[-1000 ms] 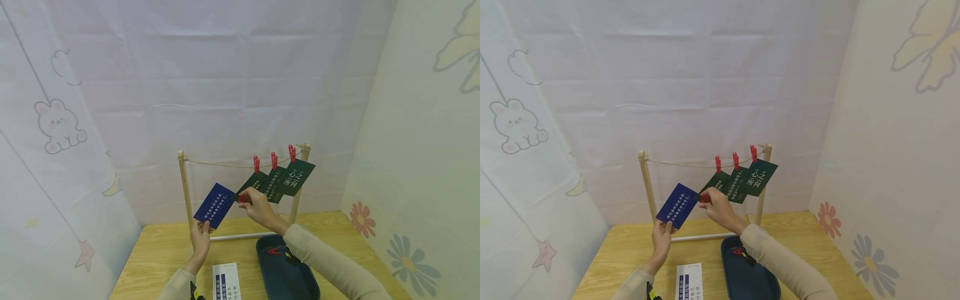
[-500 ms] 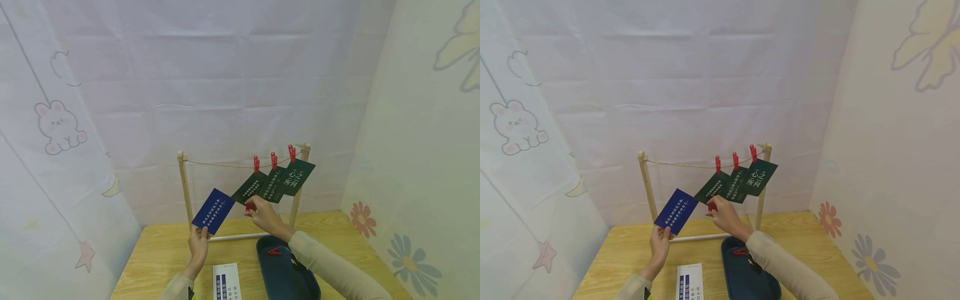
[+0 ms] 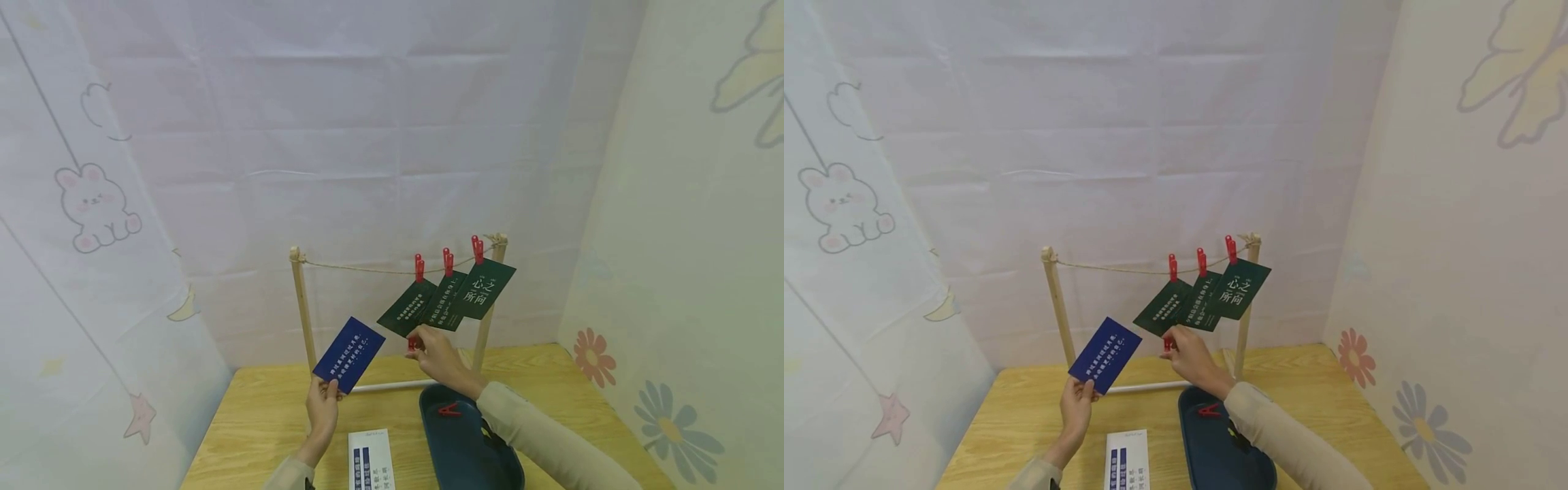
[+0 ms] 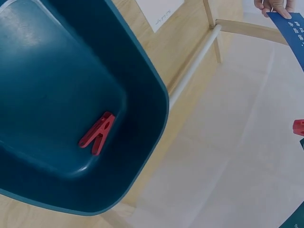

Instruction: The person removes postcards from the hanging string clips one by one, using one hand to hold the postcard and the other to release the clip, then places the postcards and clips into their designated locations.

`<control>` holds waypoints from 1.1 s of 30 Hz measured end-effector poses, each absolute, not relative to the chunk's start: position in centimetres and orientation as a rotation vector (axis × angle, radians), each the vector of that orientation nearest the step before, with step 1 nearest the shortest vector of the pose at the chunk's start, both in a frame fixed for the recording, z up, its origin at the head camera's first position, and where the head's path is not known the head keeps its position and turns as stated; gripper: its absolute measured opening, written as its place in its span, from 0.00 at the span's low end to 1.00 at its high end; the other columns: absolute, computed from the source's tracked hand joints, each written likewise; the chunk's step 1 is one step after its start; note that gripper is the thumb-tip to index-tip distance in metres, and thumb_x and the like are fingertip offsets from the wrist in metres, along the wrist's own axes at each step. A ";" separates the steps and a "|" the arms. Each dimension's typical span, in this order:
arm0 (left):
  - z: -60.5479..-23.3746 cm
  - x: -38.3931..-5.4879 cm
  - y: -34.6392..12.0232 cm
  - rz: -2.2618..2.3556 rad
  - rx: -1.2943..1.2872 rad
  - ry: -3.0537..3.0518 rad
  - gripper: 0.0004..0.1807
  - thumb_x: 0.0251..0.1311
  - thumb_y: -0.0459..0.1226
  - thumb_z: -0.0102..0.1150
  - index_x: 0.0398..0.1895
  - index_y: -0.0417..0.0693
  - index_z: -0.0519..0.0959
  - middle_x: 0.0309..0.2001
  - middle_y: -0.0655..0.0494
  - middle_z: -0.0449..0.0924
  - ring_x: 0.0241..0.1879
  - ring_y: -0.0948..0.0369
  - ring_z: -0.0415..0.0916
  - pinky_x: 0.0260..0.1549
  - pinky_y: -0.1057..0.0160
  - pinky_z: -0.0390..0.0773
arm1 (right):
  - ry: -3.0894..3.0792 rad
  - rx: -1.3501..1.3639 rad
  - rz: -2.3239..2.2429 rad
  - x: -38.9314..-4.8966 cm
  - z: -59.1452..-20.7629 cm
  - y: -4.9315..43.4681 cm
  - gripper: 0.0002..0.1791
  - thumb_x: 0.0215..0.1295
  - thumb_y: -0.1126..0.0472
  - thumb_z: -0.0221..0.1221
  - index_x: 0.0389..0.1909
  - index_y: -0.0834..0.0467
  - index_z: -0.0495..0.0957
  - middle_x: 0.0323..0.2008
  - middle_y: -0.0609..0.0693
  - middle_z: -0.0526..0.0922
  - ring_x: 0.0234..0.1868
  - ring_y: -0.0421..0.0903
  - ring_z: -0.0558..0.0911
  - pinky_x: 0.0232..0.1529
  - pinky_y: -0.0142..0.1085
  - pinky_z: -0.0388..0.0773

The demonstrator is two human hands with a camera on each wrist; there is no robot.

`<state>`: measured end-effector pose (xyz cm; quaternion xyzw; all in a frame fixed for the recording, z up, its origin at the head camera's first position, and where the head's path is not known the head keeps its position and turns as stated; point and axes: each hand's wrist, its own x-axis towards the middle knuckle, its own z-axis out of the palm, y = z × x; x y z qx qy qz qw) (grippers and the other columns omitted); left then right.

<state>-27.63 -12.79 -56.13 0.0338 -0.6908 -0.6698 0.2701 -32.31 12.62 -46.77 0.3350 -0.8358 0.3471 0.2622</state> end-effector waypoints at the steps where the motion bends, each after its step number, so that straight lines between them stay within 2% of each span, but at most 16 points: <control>1: -56.1 -27.5 -12.8 -1.804 0.092 -1.868 0.01 0.67 0.21 0.51 0.39 0.26 0.70 0.31 0.38 0.78 0.24 0.57 0.77 0.25 0.64 0.80 | -2.262 0.908 0.938 -32.3 -46.9 12.7 0.15 0.52 0.76 0.69 0.38 0.60 0.78 0.30 0.50 0.78 0.30 0.41 0.77 0.31 0.32 0.78; 3: -55.5 -27.0 -12.7 -1.800 0.106 -1.887 0.02 0.67 0.20 0.50 0.39 0.25 0.70 0.32 0.35 0.78 0.25 0.52 0.78 0.27 0.61 0.82 | -2.258 0.915 0.931 -32.2 -47.1 12.9 0.15 0.52 0.76 0.70 0.37 0.60 0.78 0.30 0.50 0.78 0.30 0.41 0.76 0.31 0.32 0.78; 6: -55.4 -26.8 -12.8 -1.799 0.101 -1.907 0.03 0.68 0.21 0.50 0.39 0.24 0.70 0.31 0.35 0.78 0.26 0.50 0.79 0.27 0.59 0.82 | -2.254 0.932 0.921 -32.2 -47.4 13.1 0.16 0.51 0.76 0.71 0.37 0.60 0.77 0.31 0.51 0.78 0.30 0.42 0.77 0.31 0.33 0.78; 11: -56.1 -27.0 -13.0 -1.831 0.116 -1.893 0.03 0.68 0.22 0.51 0.38 0.25 0.69 0.29 0.38 0.77 0.24 0.56 0.78 0.25 0.65 0.80 | -2.234 0.979 0.878 -32.2 -48.1 13.5 0.18 0.50 0.73 0.73 0.39 0.59 0.76 0.30 0.52 0.78 0.29 0.45 0.78 0.30 0.36 0.79; 18: -56.5 -27.1 -13.1 -1.799 0.081 -1.869 0.04 0.67 0.22 0.53 0.37 0.25 0.69 0.27 0.38 0.76 0.21 0.60 0.76 0.23 0.67 0.79 | -2.274 0.956 0.830 -31.8 -48.9 13.9 0.17 0.50 0.69 0.74 0.39 0.59 0.77 0.31 0.52 0.79 0.30 0.44 0.77 0.30 0.31 0.77; 25: -56.5 -27.1 -13.0 -1.816 0.130 -1.885 0.03 0.66 0.22 0.53 0.37 0.27 0.69 0.26 0.41 0.76 0.21 0.59 0.77 0.23 0.65 0.80 | -2.353 0.932 0.771 -31.8 -49.6 14.5 0.17 0.50 0.64 0.75 0.39 0.59 0.79 0.32 0.49 0.80 0.32 0.42 0.77 0.32 0.34 0.77; 33: -56.9 -26.6 -13.0 -1.817 0.125 -1.904 0.03 0.67 0.22 0.53 0.39 0.26 0.70 0.28 0.39 0.77 0.22 0.55 0.78 0.23 0.65 0.80 | -2.461 0.970 0.759 -31.5 -50.2 15.5 0.15 0.54 0.65 0.73 0.40 0.61 0.79 0.34 0.51 0.79 0.35 0.44 0.78 0.36 0.37 0.78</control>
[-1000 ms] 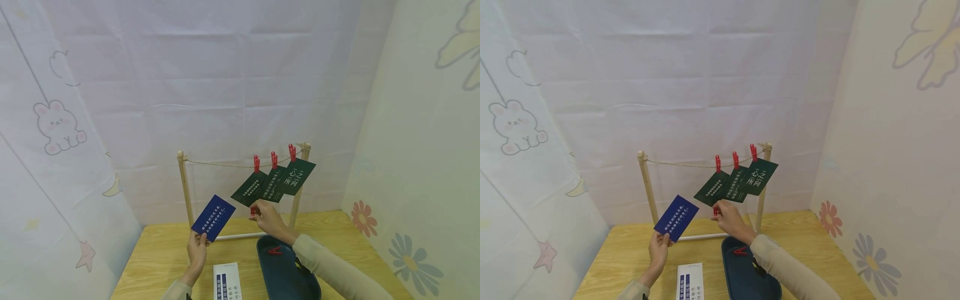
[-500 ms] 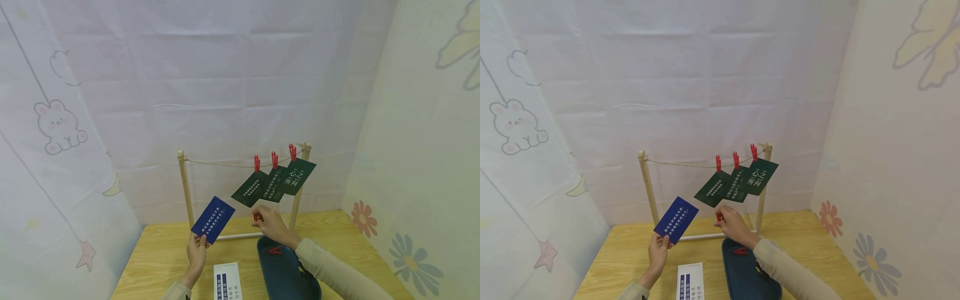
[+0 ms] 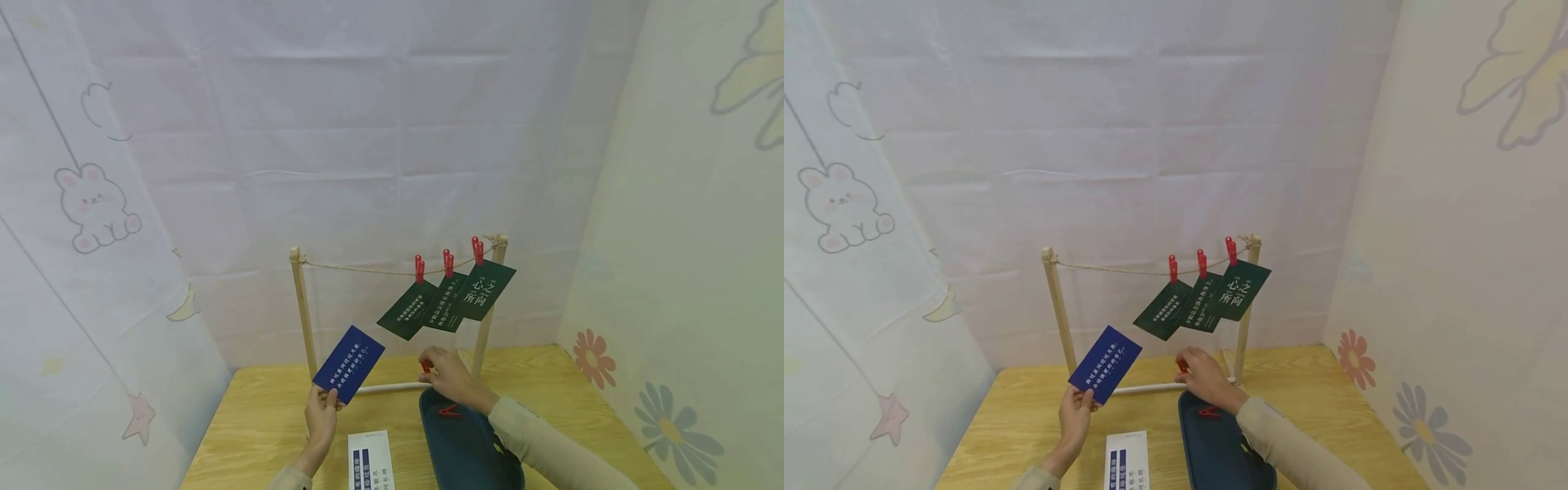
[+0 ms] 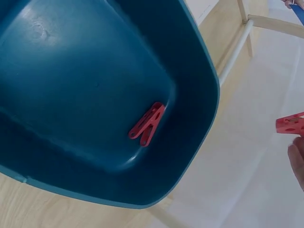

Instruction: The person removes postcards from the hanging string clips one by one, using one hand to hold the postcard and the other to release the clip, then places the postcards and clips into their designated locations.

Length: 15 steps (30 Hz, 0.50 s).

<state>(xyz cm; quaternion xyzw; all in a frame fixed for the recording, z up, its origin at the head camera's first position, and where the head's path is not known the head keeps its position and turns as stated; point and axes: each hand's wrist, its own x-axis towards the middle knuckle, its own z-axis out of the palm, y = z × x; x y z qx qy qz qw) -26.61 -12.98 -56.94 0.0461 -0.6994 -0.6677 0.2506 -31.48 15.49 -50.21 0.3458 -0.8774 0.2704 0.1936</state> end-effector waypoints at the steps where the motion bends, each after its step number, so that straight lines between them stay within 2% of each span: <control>1: -57.1 -26.6 -13.0 -1.815 0.124 -1.909 0.03 0.66 0.22 0.53 0.38 0.26 0.70 0.28 0.39 0.77 0.22 0.55 0.78 0.23 0.65 0.80 | -2.479 0.979 0.757 -31.4 -50.3 15.6 0.15 0.54 0.65 0.72 0.40 0.62 0.79 0.34 0.51 0.79 0.35 0.45 0.78 0.35 0.37 0.78; 8: -57.5 -26.6 -13.3 -1.826 0.168 -1.987 0.04 0.66 0.22 0.54 0.41 0.27 0.70 0.28 0.43 0.75 0.23 0.60 0.75 0.23 0.64 0.80 | -2.585 1.016 0.698 -31.1 -50.9 16.6 0.14 0.56 0.64 0.71 0.42 0.61 0.81 0.35 0.52 0.79 0.33 0.45 0.77 0.34 0.37 0.77; 15: -58.0 -26.4 -13.9 -1.900 0.160 -2.050 0.06 0.67 0.23 0.52 0.44 0.27 0.70 0.30 0.43 0.75 0.23 0.60 0.75 0.23 0.63 0.81 | -2.633 1.051 0.659 -30.7 -52.0 17.6 0.15 0.54 0.66 0.72 0.42 0.61 0.81 0.37 0.52 0.79 0.35 0.45 0.77 0.34 0.39 0.77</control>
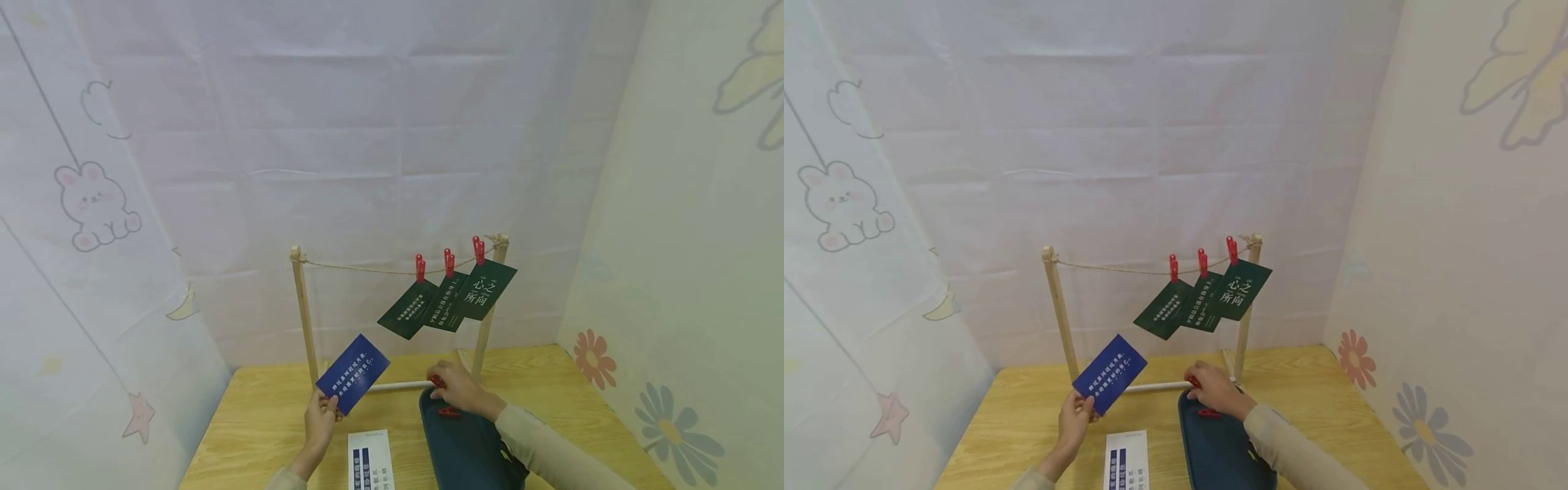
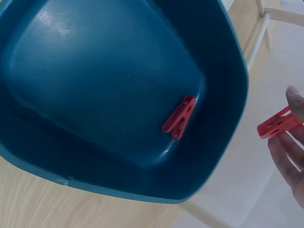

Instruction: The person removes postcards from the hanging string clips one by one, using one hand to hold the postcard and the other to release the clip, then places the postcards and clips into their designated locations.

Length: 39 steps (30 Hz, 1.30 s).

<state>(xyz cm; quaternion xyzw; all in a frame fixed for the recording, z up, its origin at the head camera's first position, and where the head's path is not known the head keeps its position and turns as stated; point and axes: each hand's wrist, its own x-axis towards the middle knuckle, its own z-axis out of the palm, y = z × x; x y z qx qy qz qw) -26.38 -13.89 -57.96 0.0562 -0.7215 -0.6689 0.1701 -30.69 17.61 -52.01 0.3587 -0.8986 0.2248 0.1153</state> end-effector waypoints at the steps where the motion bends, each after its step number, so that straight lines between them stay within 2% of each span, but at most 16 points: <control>1: -58.0 -26.3 -14.0 -1.909 0.157 -2.058 0.06 0.67 0.23 0.52 0.43 0.27 0.70 0.30 0.43 0.75 0.23 0.60 0.75 0.23 0.63 0.81 | -2.651 1.051 0.655 -30.6 -52.2 17.7 0.15 0.54 0.67 0.72 0.42 0.61 0.82 0.36 0.52 0.79 0.35 0.45 0.77 0.35 0.39 0.77; 8: -58.4 -26.1 -14.7 -1.933 0.138 -2.129 0.03 0.67 0.23 0.52 0.39 0.27 0.70 0.29 0.44 0.75 0.22 0.61 0.75 0.23 0.62 0.82 | -2.753 1.033 0.613 -30.5 -53.5 18.5 0.15 0.53 0.65 0.72 0.42 0.63 0.82 0.37 0.50 0.79 0.37 0.47 0.78 0.38 0.41 0.78; 15: -59.0 -25.7 -15.2 -1.948 0.102 -2.160 0.02 0.66 0.22 0.52 0.37 0.28 0.70 0.28 0.46 0.74 0.19 0.62 0.75 0.22 0.60 0.82 | -2.840 1.056 0.579 -30.4 -54.3 19.1 0.15 0.54 0.62 0.72 0.41 0.62 0.82 0.34 0.47 0.77 0.34 0.42 0.76 0.34 0.38 0.76; 18: -59.1 -25.6 -15.4 -1.947 0.097 -2.161 0.04 0.65 0.21 0.52 0.41 0.27 0.70 0.27 0.45 0.74 0.19 0.62 0.75 0.22 0.59 0.83 | -2.865 1.062 0.584 -30.4 -54.7 19.3 0.15 0.54 0.62 0.73 0.40 0.62 0.81 0.32 0.45 0.76 0.32 0.40 0.74 0.32 0.37 0.74; 22: -58.9 -25.4 -15.5 -1.945 0.100 -2.141 0.15 0.64 0.20 0.52 0.52 0.27 0.65 0.27 0.44 0.73 0.19 0.58 0.77 0.22 0.55 0.83 | -2.896 1.052 0.582 -30.3 -55.1 19.5 0.15 0.54 0.62 0.73 0.40 0.61 0.81 0.31 0.44 0.75 0.31 0.39 0.74 0.31 0.36 0.73; 25: -58.9 -25.4 -15.7 -1.931 0.107 -2.149 0.23 0.63 0.20 0.53 0.60 0.29 0.59 0.28 0.44 0.73 0.21 0.55 0.78 0.24 0.52 0.84 | -2.915 1.036 0.569 -30.3 -55.4 19.6 0.15 0.54 0.61 0.73 0.40 0.61 0.81 0.31 0.45 0.76 0.32 0.41 0.75 0.32 0.37 0.74; 29: -58.9 -25.4 -15.8 -1.920 0.112 -2.178 0.31 0.62 0.18 0.52 0.66 0.34 0.55 0.28 0.44 0.74 0.22 0.55 0.78 0.24 0.53 0.84 | -2.928 1.018 0.530 -30.4 -55.8 19.8 0.16 0.53 0.60 0.73 0.40 0.60 0.81 0.32 0.45 0.76 0.33 0.42 0.76 0.32 0.38 0.75; 33: -58.8 -25.4 -15.8 -1.910 0.125 -2.203 0.33 0.61 0.18 0.52 0.68 0.39 0.56 0.27 0.45 0.74 0.22 0.56 0.77 0.23 0.54 0.84 | -2.916 1.013 0.499 -30.4 -56.4 20.2 0.16 0.51 0.60 0.74 0.38 0.58 0.81 0.31 0.44 0.74 0.31 0.42 0.75 0.31 0.38 0.74; 39: -58.7 -25.4 -15.8 -1.935 0.116 -2.195 0.31 0.62 0.19 0.51 0.67 0.38 0.56 0.27 0.44 0.74 0.19 0.58 0.77 0.23 0.53 0.84 | -2.923 1.009 0.478 -30.3 -57.1 20.4 0.15 0.49 0.62 0.75 0.37 0.57 0.82 0.30 0.42 0.73 0.30 0.41 0.75 0.31 0.37 0.75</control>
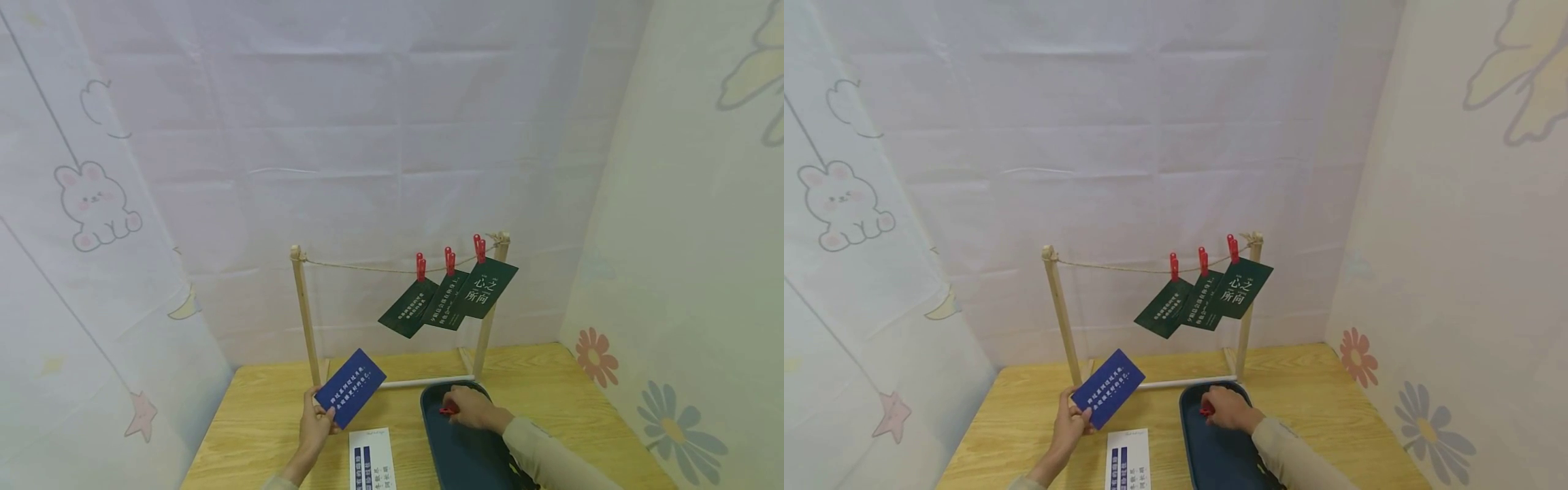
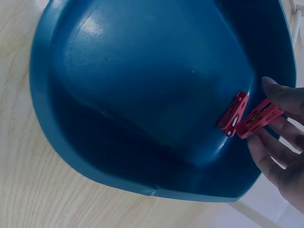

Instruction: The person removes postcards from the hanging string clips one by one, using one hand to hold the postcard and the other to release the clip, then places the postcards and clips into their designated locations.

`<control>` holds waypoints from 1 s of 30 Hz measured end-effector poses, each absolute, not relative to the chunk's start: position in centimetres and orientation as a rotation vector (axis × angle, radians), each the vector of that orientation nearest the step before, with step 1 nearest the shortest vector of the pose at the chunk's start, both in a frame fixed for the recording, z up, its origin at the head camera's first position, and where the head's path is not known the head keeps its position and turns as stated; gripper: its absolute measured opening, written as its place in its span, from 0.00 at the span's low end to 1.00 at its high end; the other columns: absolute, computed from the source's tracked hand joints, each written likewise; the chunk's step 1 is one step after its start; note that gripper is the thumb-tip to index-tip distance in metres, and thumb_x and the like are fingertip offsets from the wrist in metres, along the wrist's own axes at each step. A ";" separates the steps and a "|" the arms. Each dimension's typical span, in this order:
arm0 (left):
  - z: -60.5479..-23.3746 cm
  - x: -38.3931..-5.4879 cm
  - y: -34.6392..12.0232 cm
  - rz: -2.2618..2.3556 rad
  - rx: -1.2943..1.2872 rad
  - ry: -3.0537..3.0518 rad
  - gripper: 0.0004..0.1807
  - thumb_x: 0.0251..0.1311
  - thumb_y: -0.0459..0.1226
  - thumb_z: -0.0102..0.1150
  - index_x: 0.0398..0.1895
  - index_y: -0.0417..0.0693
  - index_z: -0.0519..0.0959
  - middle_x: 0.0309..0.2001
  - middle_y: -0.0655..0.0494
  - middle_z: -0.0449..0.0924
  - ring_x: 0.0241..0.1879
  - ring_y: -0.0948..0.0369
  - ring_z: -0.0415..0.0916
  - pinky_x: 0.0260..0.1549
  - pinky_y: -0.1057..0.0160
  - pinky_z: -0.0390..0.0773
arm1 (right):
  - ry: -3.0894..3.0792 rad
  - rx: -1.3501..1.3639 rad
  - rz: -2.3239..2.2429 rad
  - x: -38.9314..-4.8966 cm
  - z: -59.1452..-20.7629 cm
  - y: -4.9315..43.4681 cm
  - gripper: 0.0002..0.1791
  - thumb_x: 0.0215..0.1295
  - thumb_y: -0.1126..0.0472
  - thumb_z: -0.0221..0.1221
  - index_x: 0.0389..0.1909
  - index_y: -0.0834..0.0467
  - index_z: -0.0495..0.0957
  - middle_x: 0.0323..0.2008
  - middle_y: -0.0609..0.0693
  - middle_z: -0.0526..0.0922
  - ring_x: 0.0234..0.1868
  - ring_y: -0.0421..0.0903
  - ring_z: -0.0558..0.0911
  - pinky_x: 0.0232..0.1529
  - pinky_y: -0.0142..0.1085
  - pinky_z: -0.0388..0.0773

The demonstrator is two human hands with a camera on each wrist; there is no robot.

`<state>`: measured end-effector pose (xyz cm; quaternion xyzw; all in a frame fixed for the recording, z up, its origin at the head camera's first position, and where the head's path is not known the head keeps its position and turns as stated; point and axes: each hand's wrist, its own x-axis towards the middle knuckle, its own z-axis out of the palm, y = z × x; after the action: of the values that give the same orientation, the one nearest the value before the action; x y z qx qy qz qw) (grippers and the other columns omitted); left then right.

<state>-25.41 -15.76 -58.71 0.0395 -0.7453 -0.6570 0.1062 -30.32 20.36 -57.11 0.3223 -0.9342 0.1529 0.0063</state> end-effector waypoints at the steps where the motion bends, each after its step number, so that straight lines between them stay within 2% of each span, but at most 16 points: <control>1: -58.7 -25.4 -15.7 -1.945 0.116 -2.191 0.30 0.63 0.20 0.51 0.66 0.38 0.56 0.27 0.43 0.74 0.19 0.58 0.77 0.24 0.52 0.84 | -2.925 1.012 0.481 -30.3 -57.2 20.4 0.15 0.49 0.62 0.75 0.38 0.57 0.82 0.30 0.42 0.73 0.30 0.41 0.75 0.31 0.37 0.75; 10: -58.7 -25.3 -15.7 -2.063 0.136 -2.120 0.16 0.72 0.25 0.40 0.59 0.38 0.55 0.31 0.36 0.79 0.21 0.48 0.81 0.26 0.45 0.83 | -2.919 1.042 0.508 -30.2 -57.3 20.2 0.16 0.48 0.65 0.75 0.38 0.59 0.81 0.31 0.43 0.74 0.31 0.42 0.76 0.31 0.38 0.76; 15: -58.7 -25.3 -15.8 -2.036 0.162 -2.148 0.09 0.73 0.28 0.41 0.53 0.36 0.58 0.31 0.38 0.79 0.23 0.50 0.82 0.25 0.48 0.84 | -2.927 1.037 0.550 -30.3 -57.3 20.3 0.16 0.49 0.66 0.74 0.38 0.58 0.80 0.32 0.44 0.75 0.33 0.42 0.76 0.33 0.38 0.76; 21: -59.1 -25.3 -16.0 -2.030 0.179 -2.168 0.08 0.71 0.27 0.44 0.48 0.31 0.61 0.33 0.41 0.77 0.24 0.52 0.81 0.28 0.48 0.84 | -2.934 1.027 0.638 -30.5 -57.6 20.5 0.16 0.51 0.68 0.73 0.37 0.58 0.78 0.32 0.44 0.75 0.33 0.41 0.74 0.32 0.37 0.75; 26: -59.2 -25.3 -16.0 -1.974 0.153 -2.180 0.08 0.67 0.25 0.49 0.44 0.29 0.64 0.34 0.41 0.75 0.27 0.55 0.78 0.26 0.56 0.84 | -2.905 1.039 0.681 -30.3 -57.6 20.6 0.15 0.51 0.71 0.72 0.35 0.60 0.76 0.31 0.43 0.70 0.29 0.38 0.70 0.28 0.33 0.72; 30: -59.4 -25.2 -15.9 -1.980 0.117 -2.171 0.11 0.63 0.21 0.48 0.48 0.25 0.65 0.37 0.39 0.71 0.28 0.56 0.77 0.28 0.55 0.84 | -2.917 1.028 0.685 -30.2 -57.6 20.6 0.13 0.54 0.72 0.68 0.36 0.60 0.75 0.32 0.44 0.68 0.28 0.38 0.69 0.28 0.32 0.70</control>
<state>-25.23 -15.94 -59.37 0.0397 -0.7344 -0.6700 0.1003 -30.20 20.62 -57.62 0.3245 -0.9207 0.2162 -0.0129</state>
